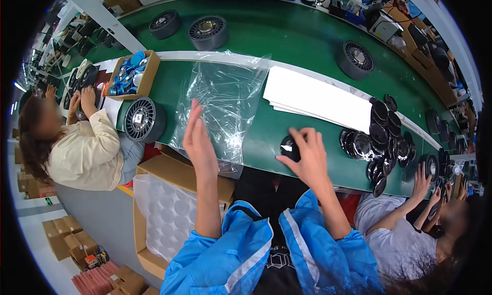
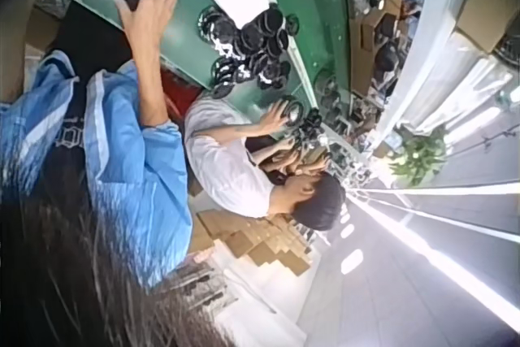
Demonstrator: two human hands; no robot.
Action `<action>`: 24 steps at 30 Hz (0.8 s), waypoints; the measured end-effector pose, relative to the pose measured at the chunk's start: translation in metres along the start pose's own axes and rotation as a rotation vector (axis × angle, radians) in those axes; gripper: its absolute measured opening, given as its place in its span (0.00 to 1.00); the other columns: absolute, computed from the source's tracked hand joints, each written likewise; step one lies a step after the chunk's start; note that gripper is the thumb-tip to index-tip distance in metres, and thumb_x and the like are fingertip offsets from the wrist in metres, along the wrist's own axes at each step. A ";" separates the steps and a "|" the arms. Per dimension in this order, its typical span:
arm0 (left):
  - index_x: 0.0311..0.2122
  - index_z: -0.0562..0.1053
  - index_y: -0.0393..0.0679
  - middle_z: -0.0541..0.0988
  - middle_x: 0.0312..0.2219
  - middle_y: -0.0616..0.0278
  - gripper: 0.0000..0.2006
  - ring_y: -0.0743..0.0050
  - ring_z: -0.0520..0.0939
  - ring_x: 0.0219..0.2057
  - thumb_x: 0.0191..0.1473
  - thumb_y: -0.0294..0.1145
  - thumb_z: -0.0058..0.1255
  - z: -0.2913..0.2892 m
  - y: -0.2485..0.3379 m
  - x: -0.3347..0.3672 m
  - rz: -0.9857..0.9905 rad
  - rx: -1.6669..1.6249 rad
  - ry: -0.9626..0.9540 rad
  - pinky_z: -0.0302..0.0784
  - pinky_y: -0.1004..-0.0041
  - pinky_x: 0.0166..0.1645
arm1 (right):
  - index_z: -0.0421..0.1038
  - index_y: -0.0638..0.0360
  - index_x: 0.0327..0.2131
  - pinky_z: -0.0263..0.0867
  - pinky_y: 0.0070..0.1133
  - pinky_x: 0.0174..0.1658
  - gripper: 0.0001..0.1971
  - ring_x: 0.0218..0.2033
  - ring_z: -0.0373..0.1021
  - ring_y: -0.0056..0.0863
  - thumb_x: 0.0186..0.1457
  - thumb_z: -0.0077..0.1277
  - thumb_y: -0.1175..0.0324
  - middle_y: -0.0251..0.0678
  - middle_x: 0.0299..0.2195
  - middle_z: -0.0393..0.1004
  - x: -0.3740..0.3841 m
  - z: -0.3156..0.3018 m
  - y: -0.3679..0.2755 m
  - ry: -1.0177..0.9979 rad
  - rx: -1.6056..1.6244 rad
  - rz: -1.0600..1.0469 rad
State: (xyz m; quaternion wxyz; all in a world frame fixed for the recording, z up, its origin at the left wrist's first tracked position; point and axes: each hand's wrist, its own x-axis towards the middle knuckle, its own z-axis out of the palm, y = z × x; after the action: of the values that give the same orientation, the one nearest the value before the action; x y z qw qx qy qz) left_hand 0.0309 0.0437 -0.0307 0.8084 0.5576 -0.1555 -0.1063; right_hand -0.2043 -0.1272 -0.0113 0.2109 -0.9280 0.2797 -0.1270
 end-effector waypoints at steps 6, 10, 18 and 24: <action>0.60 0.80 0.36 0.73 0.70 0.48 0.22 0.52 0.70 0.73 0.60 0.22 0.63 -0.034 0.031 -0.024 0.172 0.376 -0.288 0.65 0.55 0.75 | 0.71 0.55 0.68 0.66 0.39 0.65 0.41 0.65 0.64 0.49 0.49 0.74 0.71 0.44 0.63 0.67 -0.004 -0.010 0.004 -0.080 0.254 -0.119; 0.54 0.82 0.36 0.81 0.61 0.48 0.17 0.52 0.79 0.65 0.60 0.22 0.63 -0.046 0.028 -0.065 0.402 0.803 -0.367 0.70 0.59 0.70 | 0.69 0.53 0.70 0.62 0.39 0.70 0.43 0.67 0.63 0.49 0.48 0.73 0.75 0.43 0.67 0.65 -0.004 -0.006 0.012 -0.152 0.254 -0.037; 0.47 0.83 0.35 0.84 0.45 0.56 0.07 0.66 0.85 0.44 0.65 0.20 0.60 -0.102 -0.008 -0.136 0.094 0.622 -0.014 0.80 0.69 0.51 | 0.70 0.52 0.70 0.61 0.38 0.73 0.44 0.69 0.62 0.48 0.47 0.72 0.76 0.41 0.71 0.63 -0.001 -0.007 0.020 -0.179 0.421 -0.067; 0.56 0.79 0.39 0.83 0.51 0.56 0.12 0.67 0.85 0.48 0.73 0.31 0.55 -0.121 -0.025 -0.142 -0.172 0.510 0.106 0.81 0.69 0.53 | 0.68 0.51 0.71 0.57 0.41 0.75 0.47 0.73 0.58 0.52 0.46 0.77 0.67 0.47 0.74 0.59 0.009 -0.002 -0.004 -0.051 0.406 -0.193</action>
State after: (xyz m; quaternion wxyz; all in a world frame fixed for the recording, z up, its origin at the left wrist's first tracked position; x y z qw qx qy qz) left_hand -0.0560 0.1893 -0.1125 0.6371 0.7590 -0.0865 -0.1026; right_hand -0.1959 -0.1299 -0.0062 0.3872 -0.8918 0.1529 -0.1770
